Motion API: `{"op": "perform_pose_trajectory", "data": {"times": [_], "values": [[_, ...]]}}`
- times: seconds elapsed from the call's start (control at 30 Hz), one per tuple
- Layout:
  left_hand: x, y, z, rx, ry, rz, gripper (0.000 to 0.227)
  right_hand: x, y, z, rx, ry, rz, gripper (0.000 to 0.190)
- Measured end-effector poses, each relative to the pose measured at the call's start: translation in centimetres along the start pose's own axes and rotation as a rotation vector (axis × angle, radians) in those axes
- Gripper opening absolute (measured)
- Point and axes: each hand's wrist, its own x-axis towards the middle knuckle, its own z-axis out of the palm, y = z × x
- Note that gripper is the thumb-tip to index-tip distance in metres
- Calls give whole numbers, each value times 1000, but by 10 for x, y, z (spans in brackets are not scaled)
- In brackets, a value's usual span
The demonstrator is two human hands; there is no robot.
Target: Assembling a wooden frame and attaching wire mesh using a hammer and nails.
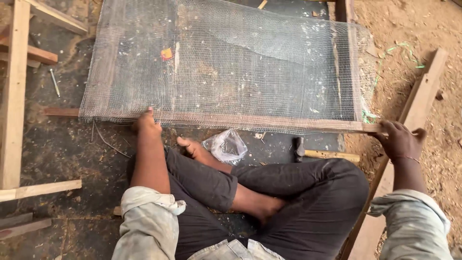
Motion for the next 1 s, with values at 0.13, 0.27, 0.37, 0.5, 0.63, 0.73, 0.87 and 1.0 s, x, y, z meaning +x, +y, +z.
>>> {"op": "perform_pose_trajectory", "data": {"times": [0.13,0.27,0.37,0.5,0.63,0.73,0.87,1.0], "values": [[3,-10,2,-22,-9,-23,108,-9,12,2,-78,2,-26,52],[13,-70,-1,-43,-10,-81,108,-14,32,13,-180,20,-59,54],[11,-111,-4,-55,-20,-130,108,-23,47,2,-186,15,-52,53],[13,-122,-24,-89,2,-164,108,-17,56,8,-10,10,-31,50],[-30,-98,21,-108,-2,-199,108,-22,110,61,156,50,-60,48],[-25,-90,45,-119,-24,-219,108,-37,137,89,227,54,-56,43],[0,-97,99,-125,-107,-236,108,-68,121,75,65,42,-55,41],[1,-88,128,-115,-195,-230,109,-84,48,29,-191,-10,-36,41]]}}
